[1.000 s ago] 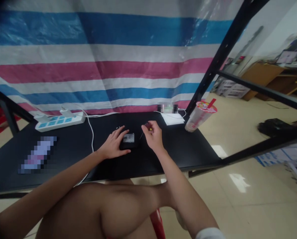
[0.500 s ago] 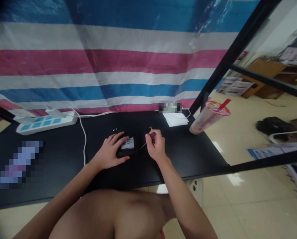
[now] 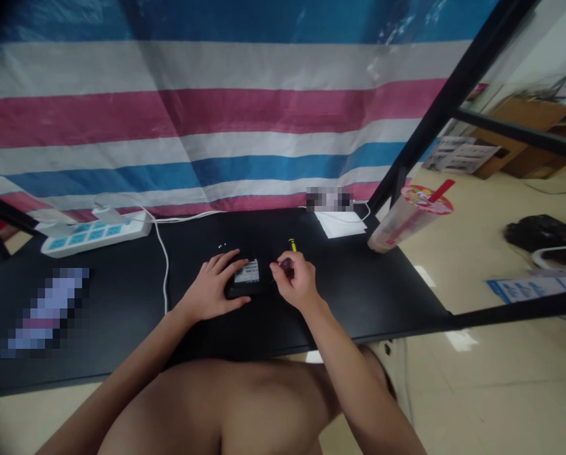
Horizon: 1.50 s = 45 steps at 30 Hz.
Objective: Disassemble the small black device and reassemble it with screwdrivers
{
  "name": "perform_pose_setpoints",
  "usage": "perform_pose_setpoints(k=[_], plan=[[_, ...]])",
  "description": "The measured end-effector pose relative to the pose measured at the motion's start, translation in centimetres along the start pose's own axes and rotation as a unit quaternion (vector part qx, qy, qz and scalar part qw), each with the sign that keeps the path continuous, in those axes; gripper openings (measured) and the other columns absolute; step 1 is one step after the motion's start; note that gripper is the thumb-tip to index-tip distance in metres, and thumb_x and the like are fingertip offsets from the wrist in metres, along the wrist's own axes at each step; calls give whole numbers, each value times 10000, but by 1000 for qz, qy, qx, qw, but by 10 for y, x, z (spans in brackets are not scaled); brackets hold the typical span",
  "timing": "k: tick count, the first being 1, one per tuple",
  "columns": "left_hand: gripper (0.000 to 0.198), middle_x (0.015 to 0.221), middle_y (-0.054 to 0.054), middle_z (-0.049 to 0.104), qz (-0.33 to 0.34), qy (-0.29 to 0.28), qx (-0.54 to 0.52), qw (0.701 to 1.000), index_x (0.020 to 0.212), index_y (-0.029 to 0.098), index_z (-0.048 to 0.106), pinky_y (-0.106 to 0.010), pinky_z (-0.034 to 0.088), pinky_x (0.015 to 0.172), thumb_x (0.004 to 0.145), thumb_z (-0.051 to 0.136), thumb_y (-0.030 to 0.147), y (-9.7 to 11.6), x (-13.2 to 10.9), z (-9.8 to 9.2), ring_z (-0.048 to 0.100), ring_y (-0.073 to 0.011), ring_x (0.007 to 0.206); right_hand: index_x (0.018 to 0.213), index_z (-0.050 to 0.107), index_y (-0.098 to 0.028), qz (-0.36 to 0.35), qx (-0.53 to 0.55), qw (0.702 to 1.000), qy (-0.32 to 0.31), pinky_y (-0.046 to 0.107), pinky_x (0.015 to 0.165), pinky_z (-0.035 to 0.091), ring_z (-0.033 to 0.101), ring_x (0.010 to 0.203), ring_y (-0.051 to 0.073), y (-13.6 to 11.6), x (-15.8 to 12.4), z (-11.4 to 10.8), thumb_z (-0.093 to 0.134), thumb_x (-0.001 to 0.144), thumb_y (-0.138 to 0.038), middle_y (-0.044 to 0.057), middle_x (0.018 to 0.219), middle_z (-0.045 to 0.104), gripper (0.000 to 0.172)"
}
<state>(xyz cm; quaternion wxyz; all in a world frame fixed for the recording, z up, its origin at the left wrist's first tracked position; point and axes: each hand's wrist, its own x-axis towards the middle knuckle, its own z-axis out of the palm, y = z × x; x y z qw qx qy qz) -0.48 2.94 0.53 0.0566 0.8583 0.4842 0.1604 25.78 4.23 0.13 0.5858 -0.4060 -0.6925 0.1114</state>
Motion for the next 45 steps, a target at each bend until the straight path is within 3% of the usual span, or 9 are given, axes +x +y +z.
perform_pose_setpoints(k=[8, 14, 19, 24, 31, 35, 38, 45], plan=[[862, 1703, -109, 373, 4, -1, -2, 1000, 1594, 305, 476, -585, 421, 1111, 863, 708, 699, -2, 1, 1, 424, -413, 1447, 1052, 654, -262, 40, -7, 999, -29, 281, 534, 502, 610, 520, 143, -4, -2, -2, 664, 970, -408, 1, 710, 700, 168], [854, 1698, -117, 384, 2, -1, -5, 1000, 1588, 307, 489, -581, 416, 1116, 864, 708, 704, -1, 1, 0, 420, -418, 1453, 1023, 658, -263, -18, -24, 999, -39, 270, 521, 478, 594, 487, 131, -13, 3, -2, 680, 959, -327, -21, 660, 682, 93], [865, 1705, -121, 371, 4, -3, -2, 1000, 1585, 289, 489, -584, 416, 1118, 864, 703, 717, -2, 1, 0, 411, -417, 1461, 1026, 651, -256, -43, -39, 991, -117, 277, 587, 490, 607, 532, 135, -20, 9, 5, 639, 986, -325, -18, 681, 675, 81], [850, 1678, -129, 399, 9, 2, -2, 1000, 1577, 289, 496, -584, 422, 1111, 871, 691, 721, -2, 1, 0, 434, -409, 1441, 1106, 613, -249, 47, -89, 984, -144, 281, 621, 463, 640, 586, 156, -36, 15, 9, 531, 1057, -423, 14, 764, 691, 198], [837, 1690, -137, 379, 28, -13, 22, 999, 1627, 335, 440, -581, 430, 1073, 915, 632, 729, -3, 1, -1, 424, -411, 1465, 1064, 578, -255, 167, -128, 975, -72, 313, 666, 463, 711, 703, 233, -55, 16, 8, 508, 1057, -439, 53, 817, 728, 197], [838, 1679, -137, 388, 38, -13, 23, 999, 1628, 333, 440, -571, 436, 1067, 917, 620, 737, -2, 0, -2, 434, -399, 1462, 1016, 580, -249, 222, -93, 970, -27, 299, 637, 487, 698, 663, 204, -56, 12, -1, 541, 1039, -464, 59, 853, 753, 221], [835, 1674, -143, 392, 39, -12, 21, 999, 1625, 319, 448, -580, 431, 1076, 921, 612, 737, -1, 0, -2, 424, -407, 1469, 955, 570, -248, 274, -53, 960, -29, 256, 526, 470, 641, 540, 157, -57, 9, -13, 563, 1020, -520, 28, 769, 724, 280], [832, 1671, -148, 398, 36, -10, 17, 999, 1624, 323, 449, -580, 430, 1075, 915, 630, 717, -1, 0, -2, 437, -414, 1454, 916, 542, -235, 437, 93, 894, -26, 195, 370, 367, 547, 384, 101, -51, 8, -33, 679, 908, -575, -8, 690, 720, 367]])
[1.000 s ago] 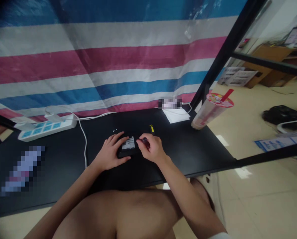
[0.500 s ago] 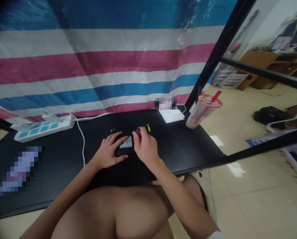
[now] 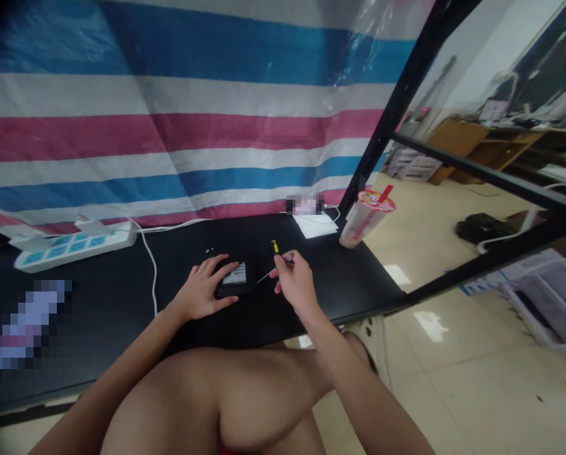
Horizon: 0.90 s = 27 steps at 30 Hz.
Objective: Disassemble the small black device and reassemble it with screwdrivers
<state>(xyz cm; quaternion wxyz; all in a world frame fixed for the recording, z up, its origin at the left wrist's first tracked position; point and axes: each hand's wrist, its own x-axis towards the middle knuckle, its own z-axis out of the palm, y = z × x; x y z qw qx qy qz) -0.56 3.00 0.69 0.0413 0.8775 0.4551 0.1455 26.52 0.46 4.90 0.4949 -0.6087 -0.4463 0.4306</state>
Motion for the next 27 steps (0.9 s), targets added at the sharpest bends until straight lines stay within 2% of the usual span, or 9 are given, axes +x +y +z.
perform_pose_setpoints(k=[4, 7, 9, 11, 15, 18, 21, 24, 27], plan=[[826, 1666, -144, 406, 2, 7, 3, 1000, 1624, 327, 447, -569, 433, 1081, 914, 638, 705, -1, 0, 2, 436, -405, 1463, 934, 529, -232, 106, 65, 992, -5, 161, 347, 228, 541, 398, 93, 11, -2, -5, 720, 850, -608, 47, 770, 776, 431], [833, 1666, -138, 411, 8, 9, 5, 1000, 1625, 326, 441, -562, 442, 1070, 911, 642, 705, -1, -1, 2, 440, -400, 1464, 925, 531, -220, 119, 62, 991, -26, 170, 353, 209, 525, 407, 91, 20, -2, -14, 704, 858, -594, 122, 841, 800, 417], [845, 1662, -134, 417, 13, 9, 4, 1000, 1619, 326, 448, -560, 447, 1063, 895, 660, 707, -1, -1, 1, 451, -399, 1455, 911, 573, -206, 108, 37, 992, -45, 184, 357, 203, 509, 407, 88, 23, 1, -24, 713, 858, -578, 138, 863, 798, 401], [848, 1661, -132, 420, 16, 8, 2, 1000, 1613, 329, 455, -557, 447, 1059, 881, 681, 692, 0, -2, 0, 459, -397, 1451, 874, 638, -191, 77, -5, 995, -63, 201, 375, 218, 475, 407, 81, 22, 4, -35, 738, 851, -562, 95, 822, 775, 386], [844, 1666, -134, 415, 21, 9, -5, 1000, 1611, 333, 448, -550, 441, 1063, 870, 703, 644, -1, -2, 0, 451, -399, 1462, 787, 728, -203, -36, -105, 987, -117, 248, 589, 434, 603, 654, 144, 15, 3, -54, 780, 857, -413, 27, 768, 718, 227], [837, 1661, -133, 419, 17, 3, -14, 1000, 1575, 327, 474, -553, 434, 1081, 825, 750, 576, 0, -1, -3, 455, -396, 1460, 981, 762, -261, -162, -290, 929, -165, 322, 798, 487, 670, 863, 200, 14, -10, -60, 642, 987, -397, 30, 927, 750, 182], [804, 1629, -146, 450, 13, -25, -17, 999, 1505, 289, 510, -554, 436, 1087, 785, 780, 525, 4, 2, -11, 461, -384, 1461, 1166, 719, -290, -209, -439, 854, -186, 348, 804, 481, 701, 888, 225, 17, -25, -61, 565, 1045, -455, 48, 1061, 753, 256], [814, 1632, -176, 440, 26, -52, -8, 998, 1428, 240, 538, -587, 420, 1113, 743, 816, 581, 11, 7, -18, 403, -408, 1508, 1197, 707, -290, -225, -483, 824, -193, 333, 777, 470, 723, 927, 233, 20, -37, -59, 487, 1086, -440, 65, 1111, 749, 288], [876, 1690, -176, 371, 45, -72, -17, 996, 1432, 246, 531, -621, 378, 1157, 716, 830, 652, 15, 11, -18, 340, -427, 1551, 1176, 706, -296, -235, -495, 813, -197, 314, 733, 441, 725, 888, 211, 22, -45, -54, 432, 1109, -413, 53, 1096, 749, 306]])
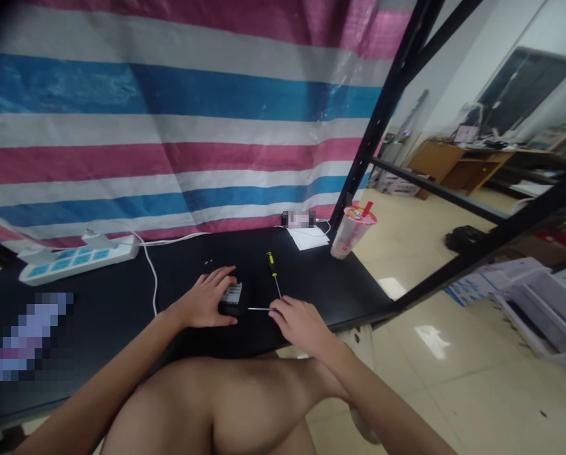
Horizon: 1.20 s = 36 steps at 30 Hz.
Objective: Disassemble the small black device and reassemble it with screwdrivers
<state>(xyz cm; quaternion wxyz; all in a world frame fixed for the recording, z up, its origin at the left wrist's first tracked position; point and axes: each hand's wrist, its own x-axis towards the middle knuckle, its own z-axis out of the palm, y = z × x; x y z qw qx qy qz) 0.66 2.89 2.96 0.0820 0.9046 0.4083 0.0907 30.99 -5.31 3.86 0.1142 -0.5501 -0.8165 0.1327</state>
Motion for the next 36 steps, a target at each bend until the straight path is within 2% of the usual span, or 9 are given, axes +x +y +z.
perform_pose_setpoints(k=[5, 11, 16, 24, 28, 32, 36], plan=[[1047, 1652, -132, 426, 17, 5, -45, 999, 1574, 316, 437, -616, 333, 1194, 679, 865, 650, 1, -1, 11, 353, -418, 1529, 1105, 677, -259, 9, -20, 1000, 9, 323, 701, 394, 711, 862, 207, -10, -11, 14, 380, 1128, -387, 41, 1032, 746, 324], [1052, 1595, -134, 474, 1, 46, -102, 994, 1528, 292, 493, -605, 312, 1218, 627, 904, 644, 0, -8, 19, 402, -408, 1475, 1100, 655, -251, 28, 2, 996, 81, 341, 780, 416, 685, 959, 229, -22, -25, 38, 362, 1134, -361, 44, 1030, 748, 315], [1045, 1588, -157, 479, 1, 59, -136, 989, 1516, 266, 503, -599, 330, 1217, 631, 906, 647, 0, -9, 18, 417, -405, 1473, 1034, 674, -247, 56, 32, 987, 150, 341, 785, 403, 654, 879, 218, -32, -28, 50, 414, 1123, -345, 31, 928, 734, 293], [1041, 1574, -170, 489, 1, 77, -154, 985, 1519, 255, 507, -590, 352, 1213, 652, 887, 688, -3, -10, 19, 423, -403, 1472, 1046, 686, -231, 103, 65, 975, 185, 356, 809, 361, 653, 879, 222, -51, -31, 63, 444, 1118, -320, 29, 968, 758, 268], [1072, 1589, -161, 477, -2, 63, -128, 990, 1556, 278, 480, -597, 352, 1198, 652, 884, 689, -1, -10, 19, 417, -407, 1469, 1060, 695, -244, 110, 56, 979, 164, 357, 819, 362, 670, 904, 229, -50, -34, 60, 446, 1116, -320, 31, 981, 767, 267], [1107, 1619, -133, 453, 3, 28, -75, 997, 1599, 325, 440, -623, 343, 1179, 656, 873, 708, 0, -7, 17, 390, -418, 1470, 1039, 698, -259, 86, 25, 991, 102, 339, 788, 383, 680, 899, 224, -37, -30, 40, 460, 1107, -331, 27, 954, 755, 258], [1097, 1636, -123, 428, 17, 5, -42, 999, 1631, 351, 411, -624, 328, 1190, 698, 828, 748, 0, -4, 14, 373, -418, 1478, 1064, 696, -268, 71, -20, 995, 73, 321, 745, 380, 702, 902, 209, -28, -22, 22, 427, 1116, -351, 32, 1003, 752, 287]])
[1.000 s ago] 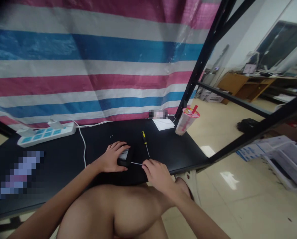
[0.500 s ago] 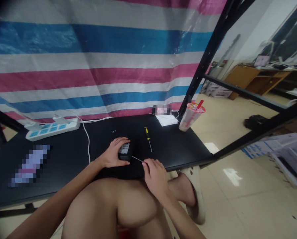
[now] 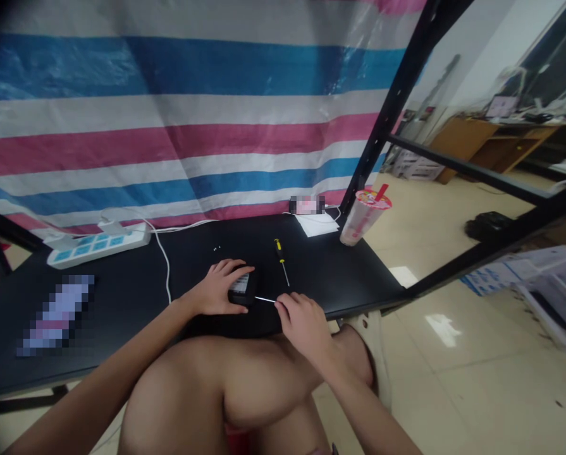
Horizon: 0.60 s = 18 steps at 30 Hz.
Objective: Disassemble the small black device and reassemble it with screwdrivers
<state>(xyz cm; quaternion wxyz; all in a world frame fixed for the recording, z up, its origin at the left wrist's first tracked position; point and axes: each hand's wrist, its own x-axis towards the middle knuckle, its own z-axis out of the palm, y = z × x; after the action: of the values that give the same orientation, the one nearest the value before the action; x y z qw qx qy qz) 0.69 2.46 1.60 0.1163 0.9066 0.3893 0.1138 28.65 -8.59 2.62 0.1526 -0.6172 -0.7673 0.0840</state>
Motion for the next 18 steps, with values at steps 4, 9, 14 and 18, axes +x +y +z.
perform_pose_setpoints(k=[4, 9, 14, 18], plan=[[1071, 1646, -123, 411, 5, -19, 30, 999, 1629, 355, 427, -621, 352, 1179, 718, 794, 783, 4, 1, -7, 392, -419, 1460, 1067, 700, -278, -15, -49, 999, -14, 319, 651, 304, 700, 791, 186, 0, 8, -9, 422, 1115, -370, 21, 958, 734, 296], [1094, 1606, -134, 426, 20, -50, 57, 997, 1675, 414, 336, -625, 405, 1141, 743, 779, 778, 9, 4, -19, 436, -426, 1408, 1003, 699, -260, -56, -125, 990, -20, 333, 586, 168, 663, 660, 172, -9, 14, -22, 396, 1112, -382, 26, 911, 732, 345], [986, 1574, -148, 396, 45, -59, 73, 995, 1644, 463, 394, -622, 444, 1110, 776, 767, 744, 9, 8, -19, 456, -435, 1375, 1050, 712, -276, -57, -105, 993, 4, 331, 583, 191, 663, 657, 156, -6, 11, -7, 392, 1121, -387, 23, 916, 733, 347], [925, 1568, -146, 405, 54, -56, 62, 995, 1605, 452, 473, -630, 453, 1106, 773, 780, 711, 10, 11, -19, 468, -441, 1357, 1097, 725, -286, -53, -75, 994, 58, 329, 630, 280, 672, 696, 158, 2, 5, 13, 409, 1125, -392, 24, 923, 731, 334]])
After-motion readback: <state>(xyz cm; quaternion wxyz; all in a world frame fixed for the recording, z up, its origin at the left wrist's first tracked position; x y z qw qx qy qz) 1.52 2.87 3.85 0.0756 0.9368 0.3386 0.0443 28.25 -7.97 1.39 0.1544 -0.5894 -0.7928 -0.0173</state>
